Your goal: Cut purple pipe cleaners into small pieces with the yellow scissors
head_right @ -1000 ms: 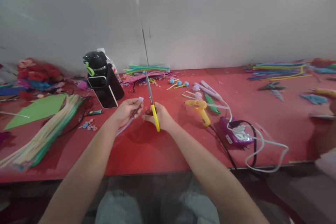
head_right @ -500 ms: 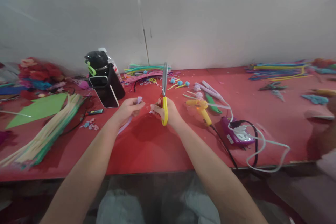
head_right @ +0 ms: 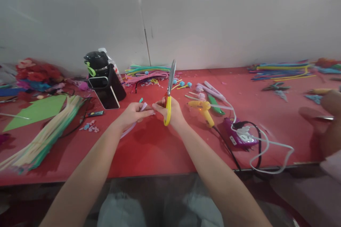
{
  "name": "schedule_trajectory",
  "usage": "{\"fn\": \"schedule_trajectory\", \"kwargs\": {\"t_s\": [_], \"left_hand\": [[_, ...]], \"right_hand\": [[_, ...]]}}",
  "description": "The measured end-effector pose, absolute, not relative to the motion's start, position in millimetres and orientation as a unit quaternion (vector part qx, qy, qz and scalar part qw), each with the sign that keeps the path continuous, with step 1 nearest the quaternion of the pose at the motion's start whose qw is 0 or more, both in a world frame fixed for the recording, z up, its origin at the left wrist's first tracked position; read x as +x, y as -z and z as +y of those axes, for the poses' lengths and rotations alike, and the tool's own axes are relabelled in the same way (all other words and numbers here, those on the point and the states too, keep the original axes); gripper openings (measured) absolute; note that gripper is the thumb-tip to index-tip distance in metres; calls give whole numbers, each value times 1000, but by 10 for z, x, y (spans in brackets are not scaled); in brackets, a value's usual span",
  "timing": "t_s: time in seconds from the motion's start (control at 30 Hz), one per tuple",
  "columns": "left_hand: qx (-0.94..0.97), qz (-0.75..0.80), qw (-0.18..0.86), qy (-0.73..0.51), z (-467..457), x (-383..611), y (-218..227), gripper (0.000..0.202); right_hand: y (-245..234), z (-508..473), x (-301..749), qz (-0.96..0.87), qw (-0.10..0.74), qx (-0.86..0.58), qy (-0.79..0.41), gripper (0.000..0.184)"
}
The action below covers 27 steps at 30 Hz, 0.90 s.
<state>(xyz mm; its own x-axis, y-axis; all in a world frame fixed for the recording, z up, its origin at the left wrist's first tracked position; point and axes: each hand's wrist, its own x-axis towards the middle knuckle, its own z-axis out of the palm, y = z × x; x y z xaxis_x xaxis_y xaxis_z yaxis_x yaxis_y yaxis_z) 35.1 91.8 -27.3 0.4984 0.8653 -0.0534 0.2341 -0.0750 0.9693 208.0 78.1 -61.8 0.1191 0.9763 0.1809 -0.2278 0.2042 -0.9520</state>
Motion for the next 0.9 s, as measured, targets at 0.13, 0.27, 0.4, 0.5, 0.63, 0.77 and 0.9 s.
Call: {"fn": "schedule_trajectory", "kwargs": {"t_s": [0.13, 0.27, 0.4, 0.5, 0.63, 0.77, 0.9], "left_hand": [[680, 403, 546, -277, 903, 395, 268, 36], [667, 417, 536, -306, 905, 441, 316, 36], [652, 428, 531, -331, 928, 433, 353, 32], [646, 429, 533, -339, 951, 410, 340, 32], [610, 438, 557, -355, 1008, 368, 322, 35], [640, 484, 441, -401, 1104, 248, 332, 32], [677, 590, 261, -353, 1183, 57, 304, 19]], "right_hand": [[627, 787, 2057, -451, 640, -405, -472, 49], [624, 780, 2045, -450, 638, -401, -479, 49], [622, 767, 2043, -454, 638, -402, -474, 45], [625, 767, 2045, -457, 641, -395, -473, 42], [627, 775, 2041, -451, 637, -412, -471, 43], [616, 770, 2047, -445, 629, -444, -457, 43], [587, 757, 2069, -430, 629, -457, -459, 46]]}}
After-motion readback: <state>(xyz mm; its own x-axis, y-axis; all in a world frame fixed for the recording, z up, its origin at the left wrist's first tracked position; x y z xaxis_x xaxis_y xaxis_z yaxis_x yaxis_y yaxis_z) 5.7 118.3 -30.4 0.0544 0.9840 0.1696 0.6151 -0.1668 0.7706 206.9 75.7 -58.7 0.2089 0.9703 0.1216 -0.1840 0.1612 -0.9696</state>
